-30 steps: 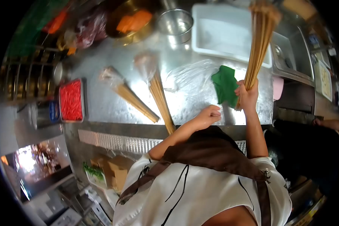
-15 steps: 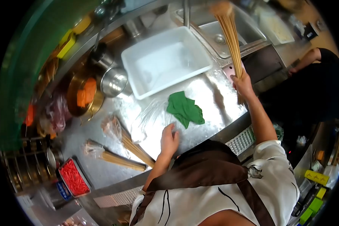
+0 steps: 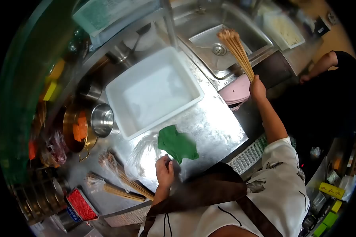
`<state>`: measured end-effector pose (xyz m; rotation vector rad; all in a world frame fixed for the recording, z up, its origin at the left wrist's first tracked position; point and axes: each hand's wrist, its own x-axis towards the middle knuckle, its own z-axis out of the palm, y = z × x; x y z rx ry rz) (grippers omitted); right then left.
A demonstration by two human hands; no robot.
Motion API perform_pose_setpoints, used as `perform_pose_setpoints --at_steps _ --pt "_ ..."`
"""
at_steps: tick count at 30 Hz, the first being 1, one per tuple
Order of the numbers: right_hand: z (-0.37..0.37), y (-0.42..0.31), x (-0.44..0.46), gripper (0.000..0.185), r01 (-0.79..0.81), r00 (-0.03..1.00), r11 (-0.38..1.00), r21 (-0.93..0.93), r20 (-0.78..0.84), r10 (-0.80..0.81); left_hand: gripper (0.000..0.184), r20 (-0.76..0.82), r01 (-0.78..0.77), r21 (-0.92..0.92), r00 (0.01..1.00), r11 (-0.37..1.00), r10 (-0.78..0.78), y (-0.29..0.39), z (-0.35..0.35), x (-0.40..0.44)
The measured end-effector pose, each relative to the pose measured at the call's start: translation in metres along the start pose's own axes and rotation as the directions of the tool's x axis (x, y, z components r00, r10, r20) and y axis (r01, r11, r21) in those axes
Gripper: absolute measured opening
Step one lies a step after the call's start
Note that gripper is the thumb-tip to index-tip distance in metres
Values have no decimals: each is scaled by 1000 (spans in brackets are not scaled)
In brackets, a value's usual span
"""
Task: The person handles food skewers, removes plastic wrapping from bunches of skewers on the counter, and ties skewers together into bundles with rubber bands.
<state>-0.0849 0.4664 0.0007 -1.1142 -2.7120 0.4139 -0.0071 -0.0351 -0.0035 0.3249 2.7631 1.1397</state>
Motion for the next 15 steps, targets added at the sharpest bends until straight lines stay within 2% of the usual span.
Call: perform_pose_setpoints --at_steps 3,6,7,9,13,15 --pt "-15 -9 18 12 20 999 1000 11 -51 -19 27 -29 -6 17 1000 1000 6 5 1 7" --pt "4 6 19 12 -12 996 1000 -21 -90 10 25 11 109 9 994 994 -109 8 1 4" --pt "13 19 16 12 -12 996 1000 -25 -87 10 25 14 113 7 994 994 -113 9 2 2" --pt "25 30 17 13 22 999 982 -186 31 -17 23 -3 146 47 989 988 -146 6 4 5" --pt "21 34 32 16 92 994 973 -214 80 -76 21 -12 109 52 994 993 -109 5 5 7" --pt "19 27 35 16 54 999 989 -141 10 -53 21 18 152 18 988 988 -152 4 4 6"
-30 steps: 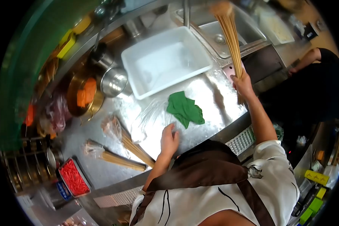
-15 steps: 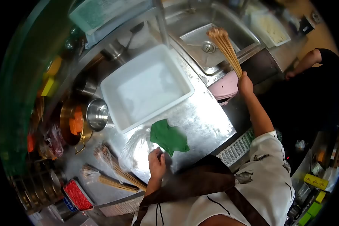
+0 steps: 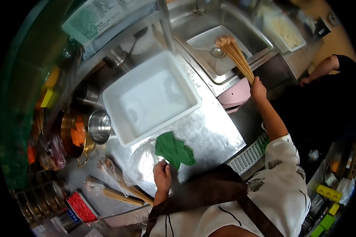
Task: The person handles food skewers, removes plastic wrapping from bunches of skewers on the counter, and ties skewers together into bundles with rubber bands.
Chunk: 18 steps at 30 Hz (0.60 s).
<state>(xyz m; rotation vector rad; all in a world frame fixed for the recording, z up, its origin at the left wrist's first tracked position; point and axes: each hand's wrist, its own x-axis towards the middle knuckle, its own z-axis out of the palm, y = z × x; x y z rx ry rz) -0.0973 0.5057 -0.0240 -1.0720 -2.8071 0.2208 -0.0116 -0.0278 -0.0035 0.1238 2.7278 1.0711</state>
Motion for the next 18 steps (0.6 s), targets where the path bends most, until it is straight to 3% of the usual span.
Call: perform_pose_setpoints --at_steps 2,4,5,7,8,10,11,13,14,16,18 --pt "-6 -5 -1 17 -39 998 997 74 -53 43 20 -4 -5 -10 1000 1000 5 2 -1 -1" --pt "-13 -11 2 21 86 981 959 272 -194 -34 20 -11 -21 -15 1000 1000 21 3 -3 1" --pt "-13 -8 6 21 84 981 958 274 -194 -31 20 -14 -28 -2 1000 1000 28 2 -2 0" --pt "-17 -5 13 23 -10 997 716 698 59 -44 20 -19 -37 9 999 999 37 3 -2 1" --pt "-17 -5 13 23 -9 997 715 699 58 -45 20 -19 -40 11 999 999 40 4 -2 1" --pt "-34 -19 4 26 -211 961 260 942 249 -120 20 -19 -42 13 999 999 42 5 -2 1" --pt "-39 -21 -2 26 -214 960 260 942 252 -120 20 -24 -35 -1 999 999 35 4 -1 1" --pt "-42 -21 -12 33 -555 796 -77 828 502 -340 19 -25 -26 -6 999 1000 25 2 -2 0" --pt "-17 -7 -13 42 -622 739 33 783 600 -306 19 -25 -32 2 999 999 32 2 -3 1" --pt "-8 5 -13 40 -780 584 39 625 749 -314 19 -39 -46 7 998 999 46 0 -1 6" --pt "-8 7 -2 39 -744 615 91 662 732 -293 19 -31 -48 42 998 998 49 -3 -1 2"
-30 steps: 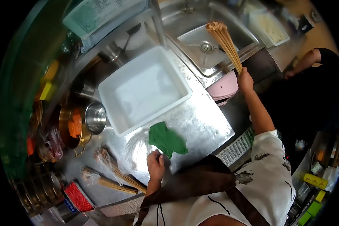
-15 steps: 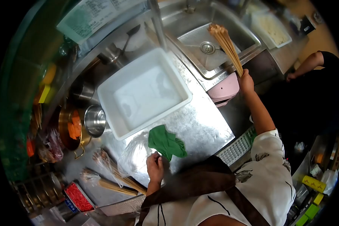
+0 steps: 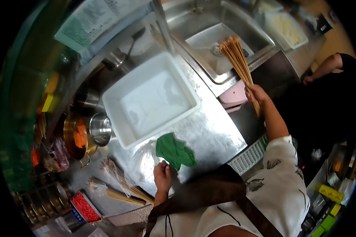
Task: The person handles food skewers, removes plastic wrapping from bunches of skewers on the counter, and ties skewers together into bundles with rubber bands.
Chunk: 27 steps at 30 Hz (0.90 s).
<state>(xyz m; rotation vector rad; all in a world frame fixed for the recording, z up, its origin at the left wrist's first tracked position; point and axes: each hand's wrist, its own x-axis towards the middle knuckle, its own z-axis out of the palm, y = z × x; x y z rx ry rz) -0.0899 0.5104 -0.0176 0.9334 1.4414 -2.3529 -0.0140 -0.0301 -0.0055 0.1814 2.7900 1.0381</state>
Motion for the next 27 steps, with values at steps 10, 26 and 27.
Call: perform_pose_setpoints --at_steps 10,26,27 --pt "7 25 -14 33 -10 999 1000 15 30 10 18 -3 46 6 999 999 -46 11 0 8" --pt "6 20 -34 25 90 996 980 -178 1 -91 23 -4 49 -36 999 998 -49 2 4 1" --pt "5 22 -31 25 88 996 980 -180 3 -89 24 4 50 -31 999 998 -50 2 4 -1"
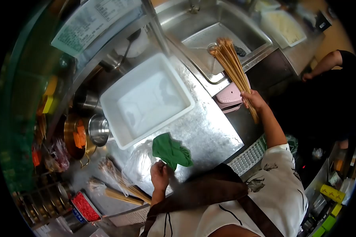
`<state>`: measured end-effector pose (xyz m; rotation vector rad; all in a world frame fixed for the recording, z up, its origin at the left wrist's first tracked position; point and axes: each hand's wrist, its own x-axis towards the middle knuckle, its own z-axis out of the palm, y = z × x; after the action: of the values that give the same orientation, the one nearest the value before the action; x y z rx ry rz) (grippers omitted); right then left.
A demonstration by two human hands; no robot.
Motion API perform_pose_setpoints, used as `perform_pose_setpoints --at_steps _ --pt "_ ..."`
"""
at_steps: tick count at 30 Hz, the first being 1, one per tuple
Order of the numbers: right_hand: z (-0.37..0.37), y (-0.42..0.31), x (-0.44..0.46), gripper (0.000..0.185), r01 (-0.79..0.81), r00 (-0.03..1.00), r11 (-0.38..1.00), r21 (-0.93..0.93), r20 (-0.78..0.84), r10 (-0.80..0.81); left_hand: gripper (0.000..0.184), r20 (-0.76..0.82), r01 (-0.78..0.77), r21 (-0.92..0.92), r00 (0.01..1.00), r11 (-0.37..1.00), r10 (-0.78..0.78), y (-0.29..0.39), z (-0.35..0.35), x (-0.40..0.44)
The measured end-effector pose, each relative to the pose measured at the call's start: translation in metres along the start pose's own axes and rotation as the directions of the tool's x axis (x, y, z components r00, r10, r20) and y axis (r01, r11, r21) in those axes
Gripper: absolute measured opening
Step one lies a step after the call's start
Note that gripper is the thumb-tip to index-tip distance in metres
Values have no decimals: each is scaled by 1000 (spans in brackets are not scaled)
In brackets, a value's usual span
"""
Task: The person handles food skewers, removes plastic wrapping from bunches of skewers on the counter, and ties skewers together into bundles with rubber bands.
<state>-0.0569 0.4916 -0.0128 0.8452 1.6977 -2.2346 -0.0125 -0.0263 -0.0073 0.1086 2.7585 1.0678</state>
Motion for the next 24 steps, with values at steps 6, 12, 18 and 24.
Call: perform_pose_setpoints --at_steps 6,12,18,24 --pt "2 4 18 40 239 626 505 -830 -266 -733 27 15 -24 54 1000 998 23 3 -3 0" --pt "-2 15 29 56 -260 705 94 -961 -256 -661 27 13 1 57 1000 998 -2 -1 -1 0" --pt "3 -6 29 58 -269 653 52 -962 -222 -725 25 -17 -9 38 1000 999 9 -1 0 -1" --pt "-5 -6 33 56 -298 744 9 -955 -238 -625 23 -12 17 61 1000 998 -16 5 -1 0"
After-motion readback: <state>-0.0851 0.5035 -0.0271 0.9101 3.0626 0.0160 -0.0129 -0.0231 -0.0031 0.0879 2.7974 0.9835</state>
